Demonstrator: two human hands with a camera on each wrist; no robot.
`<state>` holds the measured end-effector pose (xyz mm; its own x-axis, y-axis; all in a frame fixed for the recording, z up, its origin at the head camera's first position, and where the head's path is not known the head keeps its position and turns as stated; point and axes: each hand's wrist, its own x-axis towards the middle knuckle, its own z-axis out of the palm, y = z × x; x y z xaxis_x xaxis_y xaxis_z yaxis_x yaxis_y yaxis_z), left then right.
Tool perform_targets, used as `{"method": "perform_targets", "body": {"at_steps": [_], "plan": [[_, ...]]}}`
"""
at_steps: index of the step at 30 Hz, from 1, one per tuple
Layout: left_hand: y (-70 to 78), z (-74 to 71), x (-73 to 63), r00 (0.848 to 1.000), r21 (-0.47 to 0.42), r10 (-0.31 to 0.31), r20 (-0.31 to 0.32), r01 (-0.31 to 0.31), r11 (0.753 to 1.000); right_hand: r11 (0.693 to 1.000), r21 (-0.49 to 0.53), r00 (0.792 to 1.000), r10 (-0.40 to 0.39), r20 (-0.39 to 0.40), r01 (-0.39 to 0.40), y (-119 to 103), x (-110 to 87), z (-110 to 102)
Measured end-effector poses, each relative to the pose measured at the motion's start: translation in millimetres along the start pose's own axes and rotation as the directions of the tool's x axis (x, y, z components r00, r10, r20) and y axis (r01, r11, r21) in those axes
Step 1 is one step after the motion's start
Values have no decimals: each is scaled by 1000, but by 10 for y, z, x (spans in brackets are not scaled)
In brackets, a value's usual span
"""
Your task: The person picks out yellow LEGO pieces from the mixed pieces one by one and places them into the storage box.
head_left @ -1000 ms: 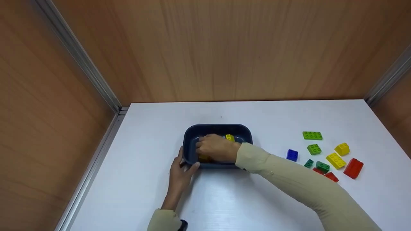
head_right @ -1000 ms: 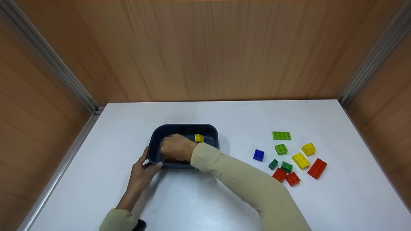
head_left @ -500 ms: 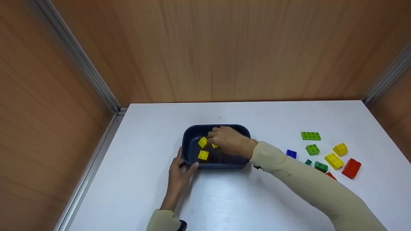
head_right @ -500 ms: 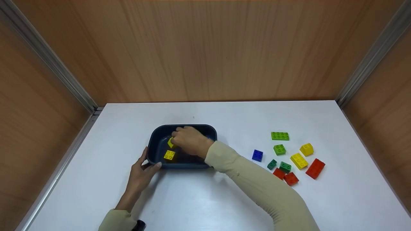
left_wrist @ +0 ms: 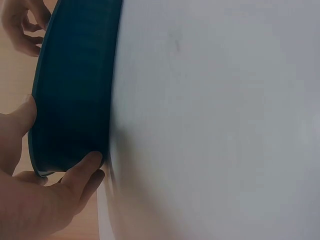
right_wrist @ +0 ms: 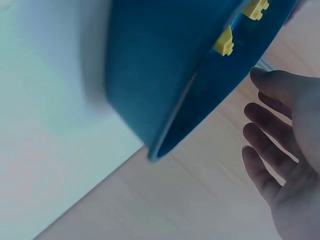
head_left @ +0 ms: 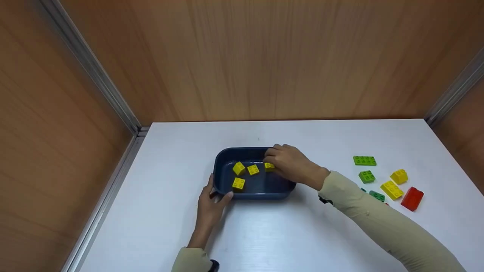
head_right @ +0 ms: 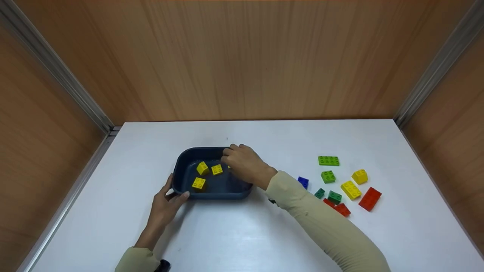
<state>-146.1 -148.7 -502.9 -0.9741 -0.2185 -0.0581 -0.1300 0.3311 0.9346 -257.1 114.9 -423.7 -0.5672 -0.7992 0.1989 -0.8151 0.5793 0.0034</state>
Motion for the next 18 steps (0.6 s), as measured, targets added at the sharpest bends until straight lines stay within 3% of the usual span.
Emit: {"method": "perform_targets", "body": {"at_steps": [18], "plan": [[2, -11, 5, 1000, 14, -6, -7, 6, 1000, 988, 17, 985, 155, -81, -154, 262, -564, -74]]}}
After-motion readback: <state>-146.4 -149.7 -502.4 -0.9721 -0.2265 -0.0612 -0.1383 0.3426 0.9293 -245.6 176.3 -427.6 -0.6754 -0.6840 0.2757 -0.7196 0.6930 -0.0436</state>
